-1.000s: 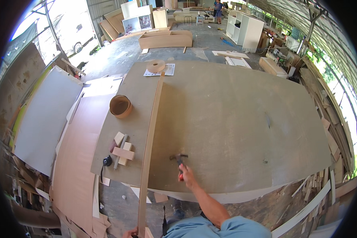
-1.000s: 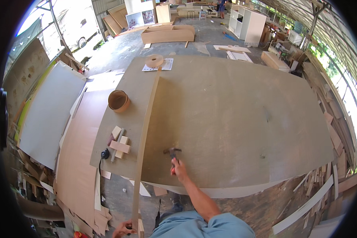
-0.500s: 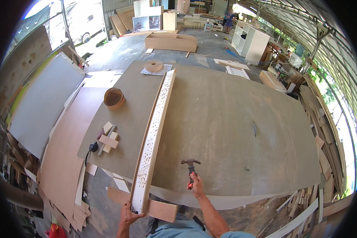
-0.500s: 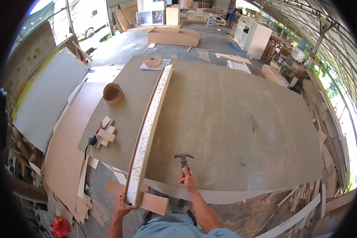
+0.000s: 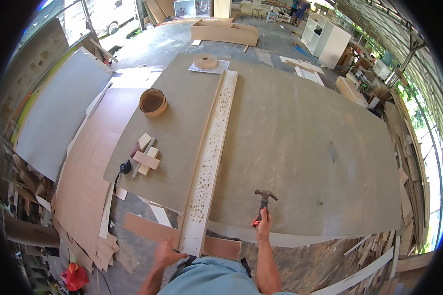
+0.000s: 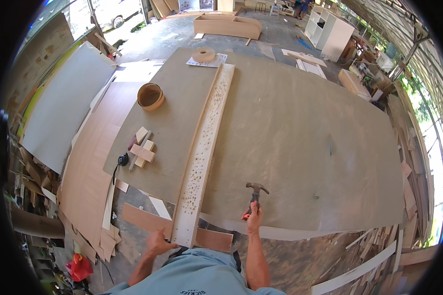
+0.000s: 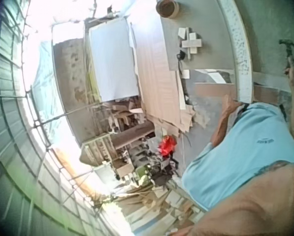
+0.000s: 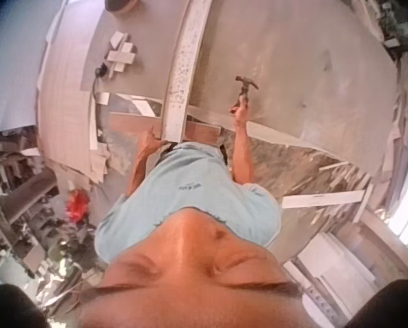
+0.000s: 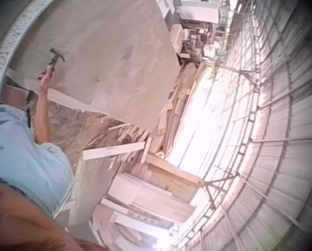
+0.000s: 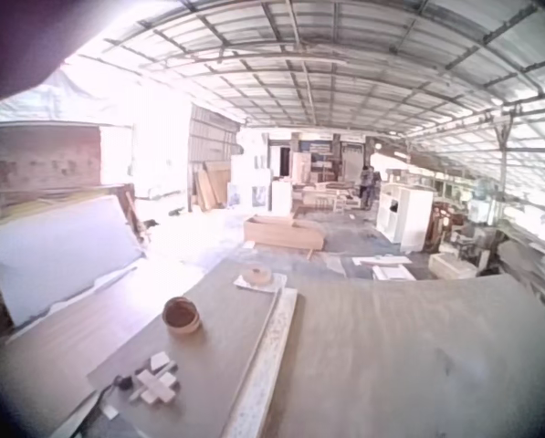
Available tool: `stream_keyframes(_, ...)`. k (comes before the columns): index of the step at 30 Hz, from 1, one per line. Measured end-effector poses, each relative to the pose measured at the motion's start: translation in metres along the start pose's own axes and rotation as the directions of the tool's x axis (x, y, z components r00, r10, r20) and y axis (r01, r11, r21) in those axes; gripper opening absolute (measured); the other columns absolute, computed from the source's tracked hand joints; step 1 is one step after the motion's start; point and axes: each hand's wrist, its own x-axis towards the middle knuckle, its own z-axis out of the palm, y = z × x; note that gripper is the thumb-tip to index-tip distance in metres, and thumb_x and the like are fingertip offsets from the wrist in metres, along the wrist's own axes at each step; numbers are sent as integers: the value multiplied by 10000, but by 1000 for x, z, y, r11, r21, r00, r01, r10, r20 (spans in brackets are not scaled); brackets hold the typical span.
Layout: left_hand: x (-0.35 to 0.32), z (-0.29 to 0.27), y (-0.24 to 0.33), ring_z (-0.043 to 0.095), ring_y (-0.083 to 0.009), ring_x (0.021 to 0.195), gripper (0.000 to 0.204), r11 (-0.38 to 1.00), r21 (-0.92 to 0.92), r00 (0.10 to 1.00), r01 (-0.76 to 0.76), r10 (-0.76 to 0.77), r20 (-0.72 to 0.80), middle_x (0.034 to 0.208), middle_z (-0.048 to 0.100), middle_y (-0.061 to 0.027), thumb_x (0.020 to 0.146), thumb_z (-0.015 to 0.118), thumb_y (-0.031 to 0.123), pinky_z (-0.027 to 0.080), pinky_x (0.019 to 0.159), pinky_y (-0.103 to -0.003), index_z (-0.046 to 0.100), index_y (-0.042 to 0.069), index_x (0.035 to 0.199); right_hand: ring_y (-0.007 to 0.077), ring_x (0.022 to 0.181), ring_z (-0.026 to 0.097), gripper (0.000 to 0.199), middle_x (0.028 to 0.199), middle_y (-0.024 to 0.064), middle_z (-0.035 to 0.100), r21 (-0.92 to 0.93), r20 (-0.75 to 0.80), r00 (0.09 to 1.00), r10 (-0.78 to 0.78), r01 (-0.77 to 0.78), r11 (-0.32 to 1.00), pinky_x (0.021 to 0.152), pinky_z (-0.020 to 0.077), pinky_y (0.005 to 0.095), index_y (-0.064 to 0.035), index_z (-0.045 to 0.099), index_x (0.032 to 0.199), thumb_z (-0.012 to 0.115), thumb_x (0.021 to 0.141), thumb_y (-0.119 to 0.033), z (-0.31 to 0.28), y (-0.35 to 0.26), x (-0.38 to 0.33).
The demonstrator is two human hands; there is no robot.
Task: The person measures and marks a large board, hammers a guide strip onto a table, and then retrieves a large wooden panel from a stack.
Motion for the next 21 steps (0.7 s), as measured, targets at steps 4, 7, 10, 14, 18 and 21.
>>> stream_keyframes(4, -10, -123, 9, 692, -156, 681, 548, 912, -410, 993, 15, 35, 116, 733, 719, -91, 627, 915, 206, 540, 637, -291, 719, -32, 1081, 144, 412, 531, 268, 572, 16, 542, -61, -110, 993, -50, 43, 997, 387, 374, 263, -93, 559, 976, 564, 1017, -358, 4, 3, -4)
stream_keyframes(7, -13, -191, 5, 601, -74, 602, 499, 851, -476, 975, -220, 197, -98, 715, 680, -38, 651, 892, 115, 481, 559, -228, 716, -16, 1099, 141, 406, 529, 267, 560, 13, 537, -55, -153, 987, -55, 47, 997, 376, 367, 262, -97, 549, 947, 555, 1025, -352, 5, 8, -1)
stream_keyframes(10, -17, -237, 22, 553, -59, 557, 455, 576, -643, 859, -505, 261, -441, 697, 664, -30, 671, 875, 118, 431, 528, -201, 723, -5, 1082, 141, 403, 531, 274, 562, 19, 546, -71, -190, 978, -86, 73, 995, 371, 367, 264, -96, 552, 941, 549, 1028, -356, 5, 9, 3)
stream_keyframes(14, -3, -250, 28, 590, -77, 599, 585, 416, -663, 782, -623, 362, -507, 715, 684, -70, 630, 908, 281, 417, 549, -197, 714, -23, 1091, 144, 400, 532, 283, 561, 30, 557, -43, -279, 958, -61, 51, 998, 370, 371, 268, -91, 561, 934, 563, 1014, -363, 10, 14, 10)
stream_keyframes(18, 32, -216, 49, 636, -111, 670, 427, 346, -795, 843, -499, 407, -352, 753, 698, -74, 736, 844, 254, 464, 608, -226, 732, -25, 1039, 148, 399, 535, 298, 565, 40, 570, -20, -340, 939, -47, 43, 999, 369, 372, 276, -80, 575, 939, 574, 1000, -372, 15, 21, 12)
stream_keyframes(21, 66, -180, 56, 637, -103, 678, 297, 476, -838, 948, -267, 288, -138, 769, 702, -65, 810, 788, 150, 476, 609, -219, 734, -37, 1034, 143, 379, 520, 336, 563, 42, 576, -52, -372, 927, -40, 22, 998, 362, 373, 279, -62, 593, 960, 565, 1001, -395, 19, 19, 12)
